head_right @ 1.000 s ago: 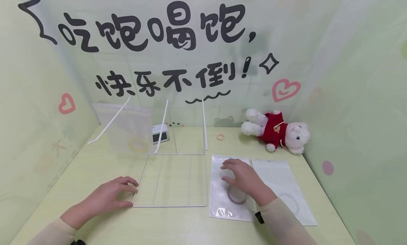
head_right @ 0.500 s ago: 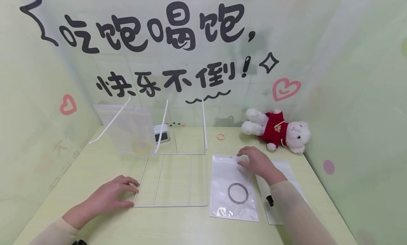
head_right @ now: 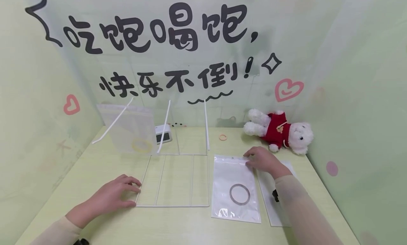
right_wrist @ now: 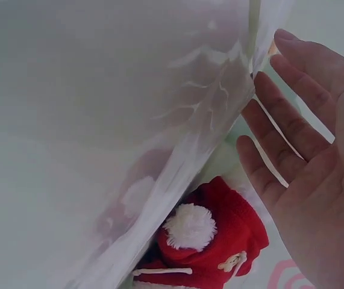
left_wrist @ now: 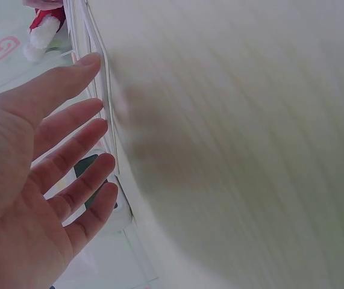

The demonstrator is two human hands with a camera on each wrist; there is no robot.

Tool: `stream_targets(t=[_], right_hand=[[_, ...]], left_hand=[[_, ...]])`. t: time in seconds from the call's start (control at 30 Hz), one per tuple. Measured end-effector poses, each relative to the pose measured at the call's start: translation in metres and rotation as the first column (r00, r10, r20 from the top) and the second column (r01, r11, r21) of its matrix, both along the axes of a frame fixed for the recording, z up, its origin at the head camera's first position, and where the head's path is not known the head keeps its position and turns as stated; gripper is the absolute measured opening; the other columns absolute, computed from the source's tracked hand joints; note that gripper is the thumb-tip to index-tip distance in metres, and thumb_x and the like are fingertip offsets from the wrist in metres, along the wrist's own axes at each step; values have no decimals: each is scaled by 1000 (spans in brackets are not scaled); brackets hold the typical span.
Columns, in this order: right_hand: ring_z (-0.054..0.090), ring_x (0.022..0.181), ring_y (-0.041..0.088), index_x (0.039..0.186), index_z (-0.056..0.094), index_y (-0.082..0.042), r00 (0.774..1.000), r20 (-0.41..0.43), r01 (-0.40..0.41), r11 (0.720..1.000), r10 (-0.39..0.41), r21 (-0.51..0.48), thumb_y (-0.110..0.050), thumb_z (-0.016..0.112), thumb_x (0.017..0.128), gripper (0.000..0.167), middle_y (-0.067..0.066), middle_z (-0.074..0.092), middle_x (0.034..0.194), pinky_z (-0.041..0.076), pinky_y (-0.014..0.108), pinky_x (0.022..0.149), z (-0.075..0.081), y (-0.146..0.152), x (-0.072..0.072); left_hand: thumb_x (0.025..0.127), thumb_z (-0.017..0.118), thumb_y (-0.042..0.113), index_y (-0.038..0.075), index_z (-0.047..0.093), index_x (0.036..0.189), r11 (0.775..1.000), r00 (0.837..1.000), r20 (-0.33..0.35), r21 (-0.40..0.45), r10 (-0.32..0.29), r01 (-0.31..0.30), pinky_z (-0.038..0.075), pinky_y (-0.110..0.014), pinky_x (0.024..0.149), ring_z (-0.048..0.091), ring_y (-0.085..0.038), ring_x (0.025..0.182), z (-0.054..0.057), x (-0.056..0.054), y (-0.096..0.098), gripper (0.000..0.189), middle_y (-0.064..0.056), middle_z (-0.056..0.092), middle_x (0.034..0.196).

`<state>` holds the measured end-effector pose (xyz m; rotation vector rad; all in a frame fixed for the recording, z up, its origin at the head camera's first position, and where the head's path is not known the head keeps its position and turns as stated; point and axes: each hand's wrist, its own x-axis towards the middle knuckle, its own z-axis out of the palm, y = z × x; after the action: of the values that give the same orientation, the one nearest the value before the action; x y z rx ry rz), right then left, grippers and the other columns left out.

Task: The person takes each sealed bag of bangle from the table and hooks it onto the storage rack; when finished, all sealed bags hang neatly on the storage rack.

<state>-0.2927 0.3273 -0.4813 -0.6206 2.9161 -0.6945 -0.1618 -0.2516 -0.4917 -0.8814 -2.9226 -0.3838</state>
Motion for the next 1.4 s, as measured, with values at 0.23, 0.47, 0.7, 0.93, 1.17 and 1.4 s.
stream_targets(t=[0.23, 0.47, 0.7, 0.93, 1.17, 1.4], right_hand=[[67, 105, 25, 115, 76, -11, 998, 54, 14, 1000, -13, -15, -19, 82, 88, 29, 5, 75, 112, 57, 50, 95, -2, 8, -5], [66, 97, 20, 111, 78, -15, 998, 62, 32, 999, -30, -33, -22, 83, 88, 25, 1, 75, 106, 58, 40, 87, -7, 12, -13], [60, 88, 19, 95, 74, -17, 997, 50, 63, 993, -58, -98, -19, 81, 89, 8, -2, 71, 92, 54, 30, 77, -6, 16, -15], [65, 92, 16, 95, 74, -18, 999, 3, 36, 990, -36, -136, -17, 79, 91, 6, -3, 73, 93, 57, 35, 85, -6, 16, -10], [63, 90, 15, 95, 75, -20, 997, -42, 52, 989, -58, -137, -20, 79, 92, 6, -6, 72, 91, 57, 41, 85, 1, 8, 1], [63, 92, 15, 99, 76, -21, 996, -75, 37, 982, -51, -184, -23, 77, 94, 5, -6, 73, 94, 58, 48, 87, 12, -3, 16]], left_hand=[[75, 90, 33, 21, 81, 106, 1000, 1000, 1, 3, 2, -2, 60, -40, 90, 62, -19, 114, 0, 1, 1, 35, 9, 70, 123], [74, 91, 32, 22, 80, 106, 1000, 1000, 3, 24, 3, -3, 60, -40, 89, 63, -20, 113, 1, 3, 1, 35, 8, 70, 124], [73, 91, 32, 21, 81, 105, 1000, 1000, -19, 21, 5, -5, 60, -37, 86, 62, -18, 110, -1, 2, 2, 36, 9, 70, 122], [73, 91, 32, 22, 81, 105, 1000, 1000, -2, 7, 12, -12, 60, -37, 86, 62, -19, 111, -1, 1, 2, 35, 9, 70, 123], [73, 91, 32, 23, 80, 105, 1000, 1000, 1, 13, 0, 0, 60, -39, 86, 62, -19, 110, 1, 1, 3, 34, 9, 70, 123], [73, 91, 32, 23, 81, 104, 1000, 1000, -6, 7, -2, 2, 60, -38, 86, 62, -18, 109, 2, 2, 3, 34, 10, 70, 122]])
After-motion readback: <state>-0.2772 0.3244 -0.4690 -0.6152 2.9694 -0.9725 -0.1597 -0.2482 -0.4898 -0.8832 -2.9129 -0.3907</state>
